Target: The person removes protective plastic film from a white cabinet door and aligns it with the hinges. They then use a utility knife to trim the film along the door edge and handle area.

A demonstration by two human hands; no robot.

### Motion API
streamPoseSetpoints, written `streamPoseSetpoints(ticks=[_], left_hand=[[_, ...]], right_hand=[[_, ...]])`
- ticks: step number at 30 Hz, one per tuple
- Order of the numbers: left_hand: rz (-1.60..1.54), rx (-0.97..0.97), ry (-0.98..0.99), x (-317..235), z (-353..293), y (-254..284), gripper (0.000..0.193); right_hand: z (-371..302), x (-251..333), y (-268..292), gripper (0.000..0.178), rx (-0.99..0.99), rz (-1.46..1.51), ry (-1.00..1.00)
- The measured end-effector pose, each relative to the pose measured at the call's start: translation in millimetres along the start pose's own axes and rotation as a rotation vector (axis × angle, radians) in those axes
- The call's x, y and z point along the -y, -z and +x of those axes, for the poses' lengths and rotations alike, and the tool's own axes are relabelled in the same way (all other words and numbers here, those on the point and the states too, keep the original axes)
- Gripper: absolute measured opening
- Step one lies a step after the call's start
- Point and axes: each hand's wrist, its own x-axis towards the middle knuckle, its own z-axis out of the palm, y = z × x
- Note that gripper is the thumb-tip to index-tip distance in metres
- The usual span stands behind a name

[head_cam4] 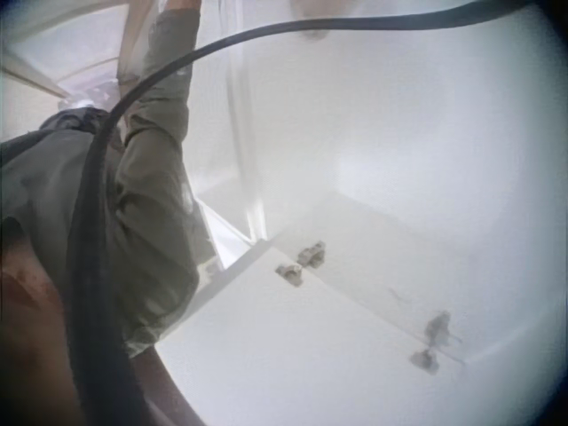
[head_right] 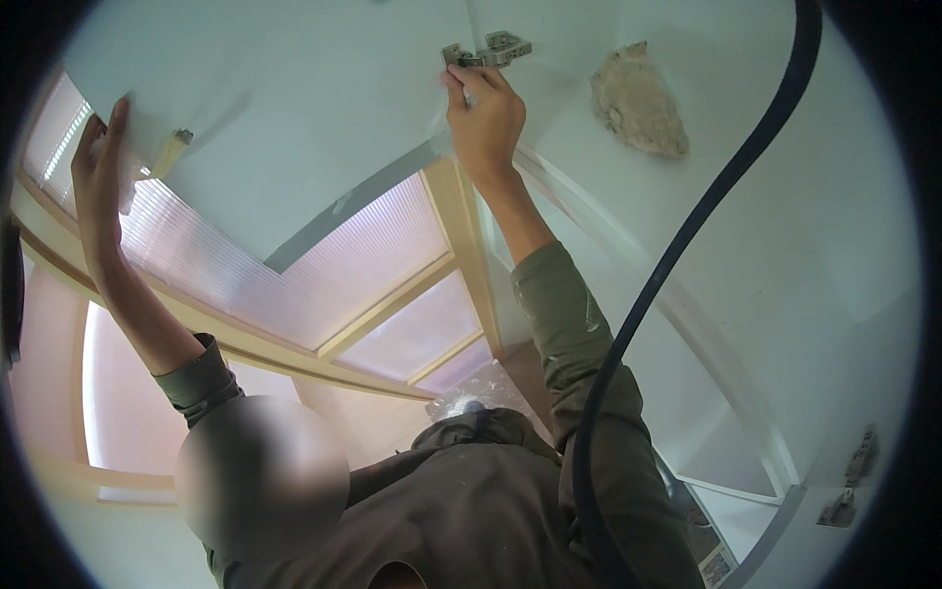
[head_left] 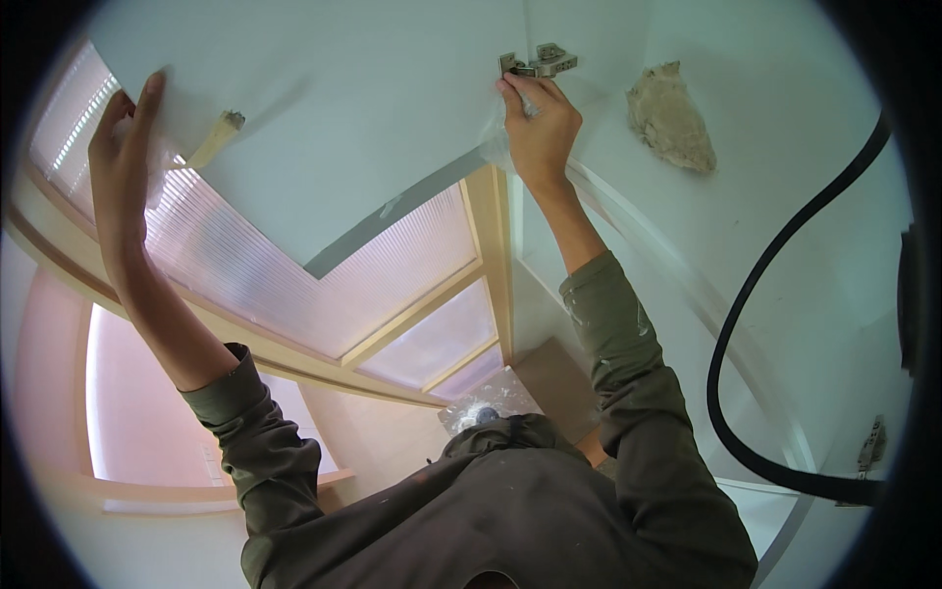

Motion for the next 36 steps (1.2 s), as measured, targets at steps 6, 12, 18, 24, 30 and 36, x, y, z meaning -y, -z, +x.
streamPoseSetpoints(ticks=[6, 12, 18, 24, 30, 36], left_hand=[[0.001, -0.007, 0.021, -4, 2, 1, 0.074], [-0.066, 0.015, 0.005, -10, -1, 4, 0.068], [-0.02, 0.049, -0.008, -6, -1, 7, 0.069], [-0.08, 0.039, 0.015, 0, 1, 0, 0.076], [-0.054, 0.008, 0.017, -1, 0, 0, 0.077], [-0.096, -0.004, 0.006, 0, 1, 1, 0.077]], right_hand=[[10, 7, 9, 0.006, 0.029, -0.258, 0.269], [15, -7, 0, 0.013, 0.068, -0.371, 0.351], [71, 17, 41, 0.015, -0.078, -0.506, 0.311], [80, 39, 84, 0.017, 0.123, -0.133, 0.026], [19, 12, 26, 0.019, 0.088, 0.023, 0.104], [14, 12, -4, 0.011, -0.07, -0.093, 0.18]])
